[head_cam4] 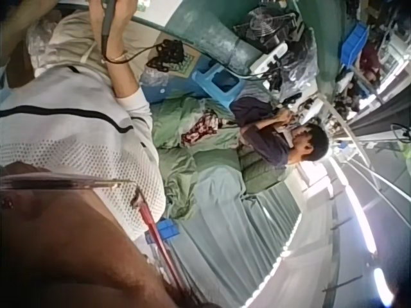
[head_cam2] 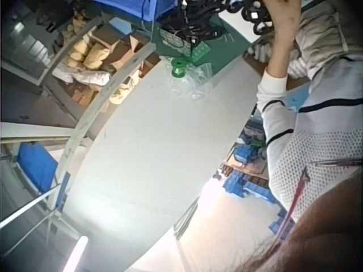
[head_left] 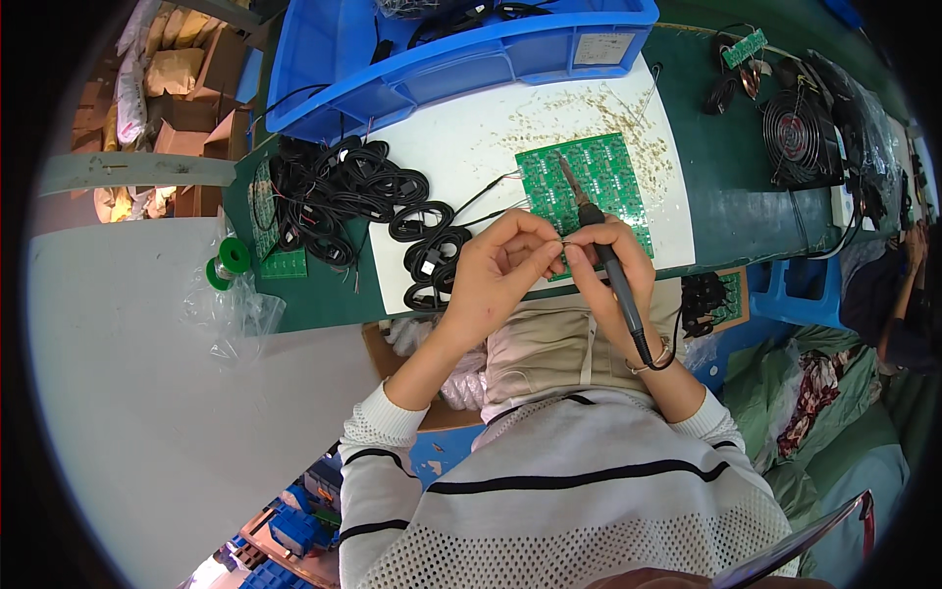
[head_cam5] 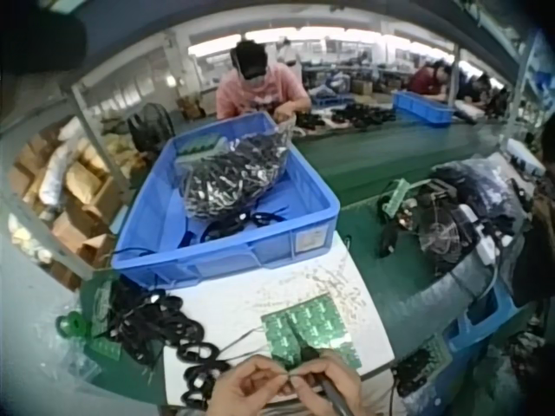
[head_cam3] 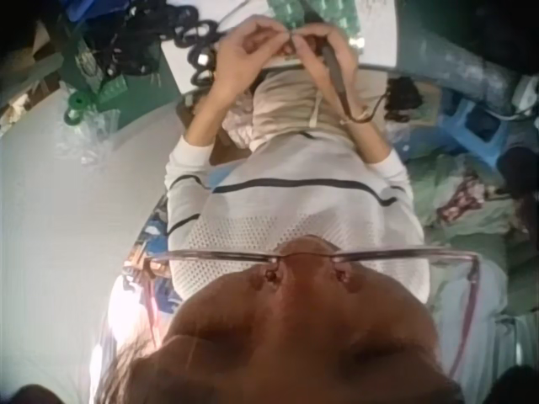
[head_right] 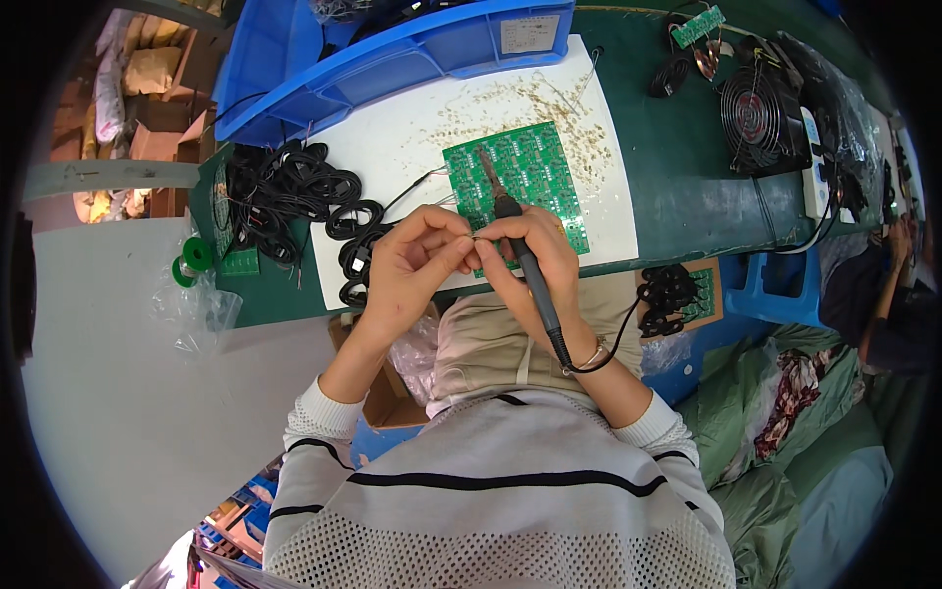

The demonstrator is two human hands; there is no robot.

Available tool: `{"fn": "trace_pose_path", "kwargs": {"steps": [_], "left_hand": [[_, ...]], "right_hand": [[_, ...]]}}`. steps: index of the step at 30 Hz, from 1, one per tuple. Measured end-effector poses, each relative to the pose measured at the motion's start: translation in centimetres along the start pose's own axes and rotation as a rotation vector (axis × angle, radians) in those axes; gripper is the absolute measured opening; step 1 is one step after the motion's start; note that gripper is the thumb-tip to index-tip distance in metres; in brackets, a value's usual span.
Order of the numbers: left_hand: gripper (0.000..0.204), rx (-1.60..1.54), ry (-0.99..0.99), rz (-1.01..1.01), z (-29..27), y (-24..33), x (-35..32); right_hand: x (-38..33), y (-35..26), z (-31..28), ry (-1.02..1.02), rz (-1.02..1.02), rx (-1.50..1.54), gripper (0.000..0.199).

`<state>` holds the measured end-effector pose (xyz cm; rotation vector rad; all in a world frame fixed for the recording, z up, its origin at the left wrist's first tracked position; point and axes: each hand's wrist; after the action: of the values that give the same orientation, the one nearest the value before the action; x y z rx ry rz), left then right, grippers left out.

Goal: The person aligns wires onto a circuit board and solders them in place using a soldering iron.

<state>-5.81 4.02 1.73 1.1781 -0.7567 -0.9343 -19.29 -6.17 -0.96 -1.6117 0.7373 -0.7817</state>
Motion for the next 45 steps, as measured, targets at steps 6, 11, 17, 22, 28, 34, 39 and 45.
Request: {"fn": "trace_pose_path", "kwargs": {"steps": [6,11,17,22,28,34,39,45], "left_hand": [[0.009,0.13,-0.023,0.113,0.3,-0.2,0.1],[0.01,0.067,-0.007,0.106,0.4,-0.2,0.2],[0.009,-0.064,0.016,0.053,-0.3,-0.2,0.4],[0.009,-0.08,0.018,0.006,-0.5,-0.1,0.5],[0.009,0.011,0.018,-0.033,-0.6,0.0,0.7],[0.011,-0.135,-0.003,-0.13,-0.7,0.1,1.3],[0.01,0.177,0.061,-0.155,-0.7,0.1,1.7],[0.011,0.567,0.041,-0.091,-1.0,-0.4,2.2]], "right_hand": [[-0.3,0.3,0.2,0.012,0.028,0.001,0.017],[-0.2,0.1,0.4,0.013,0.03,0.03,0.017],[0.0,0.2,0.7,0.01,0.025,0.063,0.016],[0.1,0.4,0.7,0.007,0.023,0.053,0.015],[0.3,0.1,0.5,0.017,0.012,-0.011,0.014],[0.2,0.3,0.4,0.049,-0.009,-0.057,0.016],[0.9,0.2,-1.2,0.097,-0.113,-0.194,0.016],[1.0,-0.1,-5.6,0.211,0.11,0.026,0.031]]}}
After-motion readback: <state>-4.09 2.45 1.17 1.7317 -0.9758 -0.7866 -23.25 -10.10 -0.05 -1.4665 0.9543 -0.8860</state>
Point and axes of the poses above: each hand's wrist, its own x-axis towards the middle knuckle, its own z-axis out of the palm, y = z × x, and after that the axes turned 11 degrees about z, right-handed
